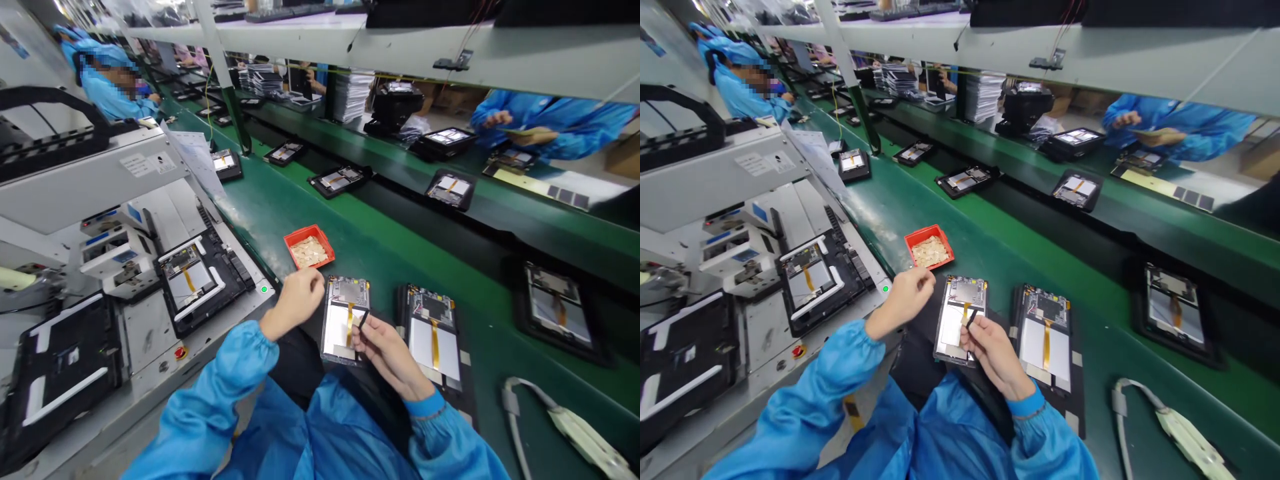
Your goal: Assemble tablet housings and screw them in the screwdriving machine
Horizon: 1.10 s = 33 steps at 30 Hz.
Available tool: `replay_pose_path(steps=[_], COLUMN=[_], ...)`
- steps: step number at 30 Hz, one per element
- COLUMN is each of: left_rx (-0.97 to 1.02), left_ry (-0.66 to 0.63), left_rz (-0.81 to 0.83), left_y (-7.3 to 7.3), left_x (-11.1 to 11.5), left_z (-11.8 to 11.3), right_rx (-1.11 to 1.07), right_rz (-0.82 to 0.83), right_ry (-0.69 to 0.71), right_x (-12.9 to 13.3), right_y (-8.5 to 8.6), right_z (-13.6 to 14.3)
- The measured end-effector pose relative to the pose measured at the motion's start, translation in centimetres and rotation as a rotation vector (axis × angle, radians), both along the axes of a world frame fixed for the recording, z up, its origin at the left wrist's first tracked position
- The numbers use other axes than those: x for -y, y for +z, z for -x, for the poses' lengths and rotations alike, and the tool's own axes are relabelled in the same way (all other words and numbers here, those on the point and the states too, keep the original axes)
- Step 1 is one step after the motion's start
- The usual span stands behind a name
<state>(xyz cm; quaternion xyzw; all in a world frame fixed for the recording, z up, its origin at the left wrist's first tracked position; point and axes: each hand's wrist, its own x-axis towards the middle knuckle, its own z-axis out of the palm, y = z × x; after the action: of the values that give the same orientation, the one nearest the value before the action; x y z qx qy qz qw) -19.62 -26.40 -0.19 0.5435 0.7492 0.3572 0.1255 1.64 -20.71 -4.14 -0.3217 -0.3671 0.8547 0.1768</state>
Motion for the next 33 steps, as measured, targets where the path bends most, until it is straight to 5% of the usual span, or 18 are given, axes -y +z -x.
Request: replay_pose_path(steps=[4,8,12,23,33], left_rx=[0.09,0.01,-0.164,0.019,-0.224], left_ry=[-0.244,-0.221,-0.104,-0.245,-0.204], left_rz=[0.007,0.02,0.033,0.056,0.049], left_y=[-0.6,-1.7,-1.7,-1.7,-1.7], left_x=[1.4,3.0,3.7,4.1,4.4], left_z=[-3.5,-5.7,-5.8,-5.1,-5.4], right_rx=[-0.022,-0.019,-0.025,-0.044,-0.018], right_rz=[-0.009,-0.018,-0.003,-0.022,-0.087], right_ry=[-0.002,0.019,-0.005,0.053,0.041], right_x=[-0.4,0.0,0.4,0.8,1.3], right_y=[-0.6,-1.2,-1.2,-1.4,-1.2], right_z=[0.4,0.9,1.2,1.5,2.1])
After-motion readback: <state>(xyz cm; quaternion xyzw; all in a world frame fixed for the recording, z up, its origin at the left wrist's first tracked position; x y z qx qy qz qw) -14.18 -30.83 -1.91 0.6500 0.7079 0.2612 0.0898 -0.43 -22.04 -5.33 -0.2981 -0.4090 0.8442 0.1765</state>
